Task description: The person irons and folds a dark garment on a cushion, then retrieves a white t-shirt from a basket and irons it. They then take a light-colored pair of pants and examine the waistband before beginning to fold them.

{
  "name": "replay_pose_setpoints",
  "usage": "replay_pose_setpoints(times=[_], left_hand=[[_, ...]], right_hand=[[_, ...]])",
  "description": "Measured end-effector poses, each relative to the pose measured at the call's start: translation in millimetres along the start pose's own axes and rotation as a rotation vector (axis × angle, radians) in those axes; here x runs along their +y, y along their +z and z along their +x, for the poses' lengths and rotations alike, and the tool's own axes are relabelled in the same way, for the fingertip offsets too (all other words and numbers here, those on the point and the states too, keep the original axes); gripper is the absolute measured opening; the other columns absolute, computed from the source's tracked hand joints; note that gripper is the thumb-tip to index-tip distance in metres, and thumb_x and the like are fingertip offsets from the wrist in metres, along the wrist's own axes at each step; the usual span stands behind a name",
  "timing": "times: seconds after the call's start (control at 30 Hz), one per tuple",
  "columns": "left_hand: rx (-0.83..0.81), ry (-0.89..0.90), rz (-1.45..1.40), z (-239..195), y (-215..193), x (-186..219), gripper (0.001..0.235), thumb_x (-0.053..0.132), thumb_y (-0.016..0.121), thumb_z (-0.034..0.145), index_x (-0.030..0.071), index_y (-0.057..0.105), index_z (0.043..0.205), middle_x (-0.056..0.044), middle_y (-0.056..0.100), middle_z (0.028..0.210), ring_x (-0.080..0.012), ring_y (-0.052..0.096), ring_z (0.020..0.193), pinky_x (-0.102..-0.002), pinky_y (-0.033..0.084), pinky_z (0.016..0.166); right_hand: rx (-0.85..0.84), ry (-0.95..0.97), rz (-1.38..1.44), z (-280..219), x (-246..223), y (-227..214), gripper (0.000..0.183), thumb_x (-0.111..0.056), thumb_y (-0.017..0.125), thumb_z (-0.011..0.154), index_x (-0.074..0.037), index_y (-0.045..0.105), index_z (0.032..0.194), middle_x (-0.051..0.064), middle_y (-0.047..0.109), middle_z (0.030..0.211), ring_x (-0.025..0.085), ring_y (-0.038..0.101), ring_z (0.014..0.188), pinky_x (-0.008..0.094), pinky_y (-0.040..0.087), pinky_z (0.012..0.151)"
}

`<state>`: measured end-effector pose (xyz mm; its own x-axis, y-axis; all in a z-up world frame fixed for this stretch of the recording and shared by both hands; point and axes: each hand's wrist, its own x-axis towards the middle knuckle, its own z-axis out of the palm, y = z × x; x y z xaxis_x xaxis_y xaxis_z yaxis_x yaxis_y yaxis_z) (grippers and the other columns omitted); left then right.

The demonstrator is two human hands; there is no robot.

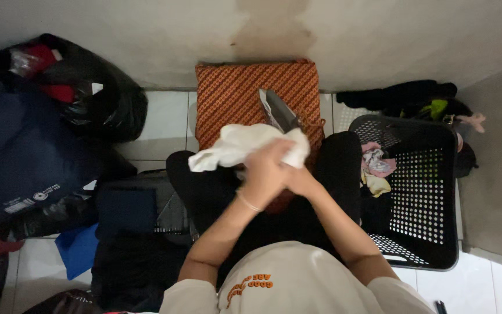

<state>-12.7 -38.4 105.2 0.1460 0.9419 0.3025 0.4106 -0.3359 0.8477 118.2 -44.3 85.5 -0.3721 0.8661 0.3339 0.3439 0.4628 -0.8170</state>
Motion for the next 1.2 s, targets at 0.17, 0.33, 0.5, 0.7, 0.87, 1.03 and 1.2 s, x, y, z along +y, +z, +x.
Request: replay_pose_setpoints(times=[0.17, 0.33, 0.5, 0.7, 0.87, 1.03, 1.2], left_hand=[[-0.627, 0.370, -0.073, -71, 92, 43, 0.016, 0.022, 0.076, 0.089, 0.009, 0.071, 0.097, -0.009, 0.069, 0.093, -0.0300, 0.070, 0.089, -0.044, 0.055, 0.082], [-0.470, 0.397, -0.221, -87, 91, 39, 0.026, 0.013, 0.071, 0.089, 0.011, 0.067, 0.115, -0.007, 0.065, 0.102, -0.0283, 0.066, 0.099, -0.041, 0.054, 0.089], [-0.208, 0.155, -0.137, -89, 47, -7, 0.033, 0.022, 0.078, 0.089, 0.005, 0.056, 0.106, -0.016, 0.061, 0.103, -0.0366, 0.061, 0.097, -0.045, 0.052, 0.083], [-1.010, -0.019, -0.041, -129, 76, -66, 0.030, 0.042, 0.069, 0.092, 0.012, 0.070, 0.088, -0.010, 0.070, 0.095, -0.0319, 0.067, 0.093, -0.045, 0.052, 0.080], [-0.924, -0.324, -0.175, -76, 113, -74, 0.048, 0.052, 0.063, 0.101, 0.009, 0.072, 0.082, -0.012, 0.074, 0.096, -0.0310, 0.071, 0.093, -0.041, 0.053, 0.085], [-0.113, -0.525, -1.161, -33, 7, -99, 0.044, 0.049, 0.064, 0.100, 0.008, 0.072, 0.086, -0.012, 0.074, 0.099, -0.0304, 0.071, 0.095, -0.041, 0.053, 0.086], [-0.407, -0.535, -1.334, -65, 19, -40, 0.041, 0.046, 0.064, 0.098, 0.007, 0.071, 0.090, -0.012, 0.074, 0.102, -0.0299, 0.071, 0.097, -0.040, 0.053, 0.088]], right_hand=[[-0.038, 0.155, 0.362, -1, 20, 20, 0.012, -0.002, 0.061, 0.099, -0.002, 0.066, 0.110, 0.012, 0.069, 0.112, 0.027, 0.066, 0.107, 0.040, 0.052, 0.096], [0.103, 0.261, 0.666, 12, 25, 21, 0.013, -0.003, 0.060, 0.099, -0.001, 0.066, 0.111, 0.013, 0.069, 0.113, 0.028, 0.066, 0.107, 0.041, 0.052, 0.097], [0.365, 0.315, 0.958, 26, 31, 4, 0.014, -0.004, 0.060, 0.099, -0.001, 0.065, 0.112, 0.014, 0.069, 0.114, 0.028, 0.066, 0.108, 0.042, 0.052, 0.098], [0.418, 0.302, 1.040, 19, 25, -6, 0.015, -0.005, 0.059, 0.099, 0.000, 0.065, 0.113, 0.015, 0.068, 0.115, 0.029, 0.066, 0.109, 0.042, 0.052, 0.099], [0.386, 0.249, 0.945, 15, 15, -9, 0.017, -0.006, 0.059, 0.100, 0.000, 0.065, 0.114, 0.015, 0.068, 0.116, 0.029, 0.066, 0.110, 0.043, 0.052, 0.099], [0.427, 0.218, 0.841, 20, 14, -23, 0.018, -0.007, 0.058, 0.100, 0.001, 0.065, 0.114, 0.016, 0.068, 0.117, 0.030, 0.066, 0.110, 0.044, 0.052, 0.100], [0.482, 0.247, 0.861, 18, 15, -19, 0.019, -0.008, 0.058, 0.100, 0.001, 0.064, 0.115, 0.017, 0.068, 0.117, 0.031, 0.066, 0.111, 0.044, 0.052, 0.101]])
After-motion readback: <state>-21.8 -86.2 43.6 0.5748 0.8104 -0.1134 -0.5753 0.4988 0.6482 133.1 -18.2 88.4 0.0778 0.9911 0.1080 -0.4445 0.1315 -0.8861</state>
